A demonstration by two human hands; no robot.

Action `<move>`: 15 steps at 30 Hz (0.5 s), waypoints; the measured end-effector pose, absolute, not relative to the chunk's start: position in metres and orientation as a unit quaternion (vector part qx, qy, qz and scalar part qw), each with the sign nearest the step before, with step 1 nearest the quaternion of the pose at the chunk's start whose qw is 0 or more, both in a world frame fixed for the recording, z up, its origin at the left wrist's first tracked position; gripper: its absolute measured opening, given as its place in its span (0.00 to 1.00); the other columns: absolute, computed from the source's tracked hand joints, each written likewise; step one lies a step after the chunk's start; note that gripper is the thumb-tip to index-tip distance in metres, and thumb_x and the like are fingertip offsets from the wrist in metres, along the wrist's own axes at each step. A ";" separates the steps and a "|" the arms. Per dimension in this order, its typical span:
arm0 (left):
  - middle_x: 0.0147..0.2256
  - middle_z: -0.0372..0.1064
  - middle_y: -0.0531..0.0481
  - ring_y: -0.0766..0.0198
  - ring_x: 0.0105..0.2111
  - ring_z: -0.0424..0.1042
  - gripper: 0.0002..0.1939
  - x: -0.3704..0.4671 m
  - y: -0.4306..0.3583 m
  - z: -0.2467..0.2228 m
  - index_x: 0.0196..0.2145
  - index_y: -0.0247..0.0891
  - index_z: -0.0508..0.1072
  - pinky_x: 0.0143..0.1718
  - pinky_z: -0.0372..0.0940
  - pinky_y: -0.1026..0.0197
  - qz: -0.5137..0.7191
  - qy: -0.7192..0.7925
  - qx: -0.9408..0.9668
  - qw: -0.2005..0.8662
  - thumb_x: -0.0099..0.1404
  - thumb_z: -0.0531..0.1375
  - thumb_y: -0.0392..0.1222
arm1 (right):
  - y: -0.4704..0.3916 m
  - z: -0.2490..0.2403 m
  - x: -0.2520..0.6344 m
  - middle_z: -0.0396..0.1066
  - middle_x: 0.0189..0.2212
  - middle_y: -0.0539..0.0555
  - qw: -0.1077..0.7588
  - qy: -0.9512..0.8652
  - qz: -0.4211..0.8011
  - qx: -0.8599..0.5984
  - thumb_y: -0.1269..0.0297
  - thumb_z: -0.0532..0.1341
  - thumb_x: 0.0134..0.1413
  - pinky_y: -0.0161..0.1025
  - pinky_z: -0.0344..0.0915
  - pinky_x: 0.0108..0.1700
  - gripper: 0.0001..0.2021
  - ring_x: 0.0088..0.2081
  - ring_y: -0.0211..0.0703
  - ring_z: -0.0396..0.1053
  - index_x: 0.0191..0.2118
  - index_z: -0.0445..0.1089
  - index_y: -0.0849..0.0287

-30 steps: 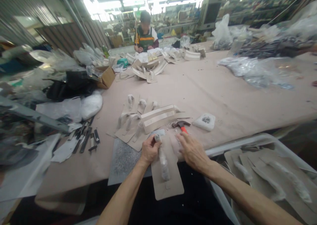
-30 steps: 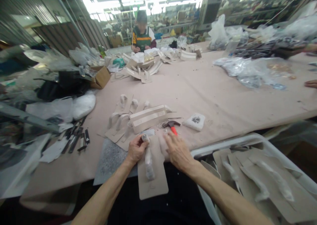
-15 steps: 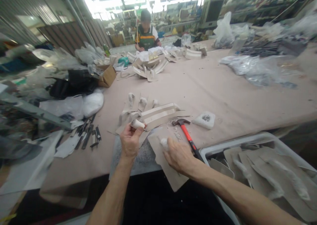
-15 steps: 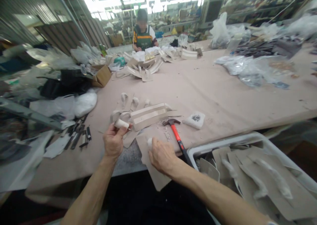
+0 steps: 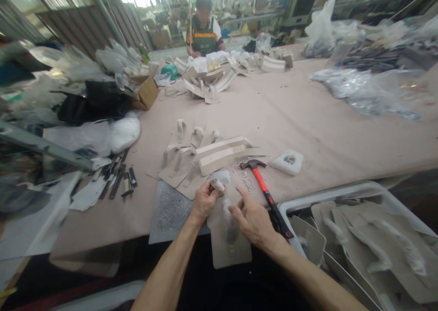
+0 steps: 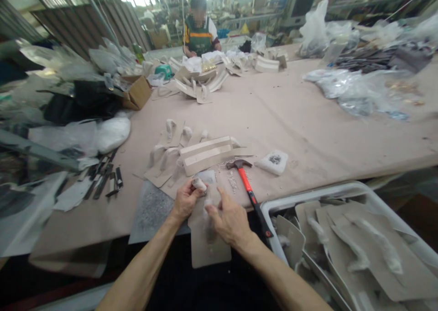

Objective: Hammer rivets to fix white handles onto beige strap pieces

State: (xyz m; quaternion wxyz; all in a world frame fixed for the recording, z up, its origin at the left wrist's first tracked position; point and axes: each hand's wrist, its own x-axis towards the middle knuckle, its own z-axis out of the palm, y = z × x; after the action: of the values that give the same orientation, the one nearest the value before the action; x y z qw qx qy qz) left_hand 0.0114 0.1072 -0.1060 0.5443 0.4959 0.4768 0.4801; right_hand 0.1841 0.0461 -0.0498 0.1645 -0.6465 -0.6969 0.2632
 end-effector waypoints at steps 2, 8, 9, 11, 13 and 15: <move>0.37 0.79 0.48 0.60 0.37 0.77 0.12 0.012 0.108 -0.106 0.40 0.38 0.75 0.39 0.70 0.61 0.477 0.480 0.502 0.539 0.59 0.66 0.44 | 0.057 -0.054 0.209 0.73 0.45 0.63 0.167 -0.691 0.172 -0.682 0.54 0.53 0.67 0.44 0.64 0.49 0.25 0.46 0.53 0.72 0.62 0.62 0.65; 0.37 0.78 0.48 0.60 0.37 0.77 0.10 0.013 0.108 -0.108 0.41 0.39 0.75 0.40 0.69 0.61 0.446 0.490 0.547 0.512 0.61 0.63 0.42 | 0.076 -0.077 0.262 0.69 0.42 0.64 0.017 -0.664 0.131 -0.736 0.61 0.59 0.60 0.44 0.62 0.44 0.12 0.44 0.54 0.69 0.45 0.68 0.64; 0.37 0.78 0.49 0.60 0.37 0.76 0.10 0.013 0.108 -0.107 0.41 0.39 0.75 0.40 0.69 0.61 0.442 0.492 0.555 0.505 0.61 0.63 0.42 | 0.078 -0.079 0.265 0.69 0.42 0.64 0.033 -0.646 0.166 -0.744 0.63 0.59 0.59 0.43 0.61 0.43 0.11 0.42 0.53 0.69 0.44 0.67 0.64; 0.35 0.77 0.50 0.61 0.35 0.75 0.09 0.015 0.107 -0.107 0.40 0.39 0.75 0.40 0.68 0.62 0.436 0.501 0.574 0.479 0.61 0.62 0.42 | 0.083 -0.081 0.268 0.69 0.38 0.61 0.094 -0.590 0.265 -0.756 0.67 0.59 0.56 0.42 0.61 0.40 0.07 0.40 0.50 0.68 0.40 0.65 0.62; 0.33 0.75 0.51 0.61 0.34 0.74 0.09 0.016 0.107 -0.106 0.40 0.40 0.75 0.38 0.67 0.62 0.429 0.512 0.598 0.443 0.61 0.62 0.41 | 0.090 -0.078 0.268 0.67 0.31 0.56 0.147 -0.536 0.369 -0.745 0.68 0.59 0.54 0.39 0.62 0.36 0.03 0.34 0.45 0.67 0.35 0.63 0.59; 0.32 0.74 0.52 0.62 0.32 0.72 0.09 0.017 0.106 -0.106 0.40 0.40 0.75 0.37 0.66 0.63 0.422 0.517 0.618 0.416 0.61 0.61 0.40 | 0.095 -0.071 0.266 0.64 0.25 0.50 0.170 -0.510 0.444 -0.716 0.65 0.56 0.55 0.37 0.62 0.30 0.04 0.27 0.40 0.64 0.31 0.60 0.56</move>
State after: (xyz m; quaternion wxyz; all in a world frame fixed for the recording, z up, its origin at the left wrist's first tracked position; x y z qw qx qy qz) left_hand 0.0166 0.1059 -0.1061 0.4162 0.6179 0.5165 0.4221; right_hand 0.2660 0.0948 -0.0713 0.1702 -0.7164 -0.5101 0.4445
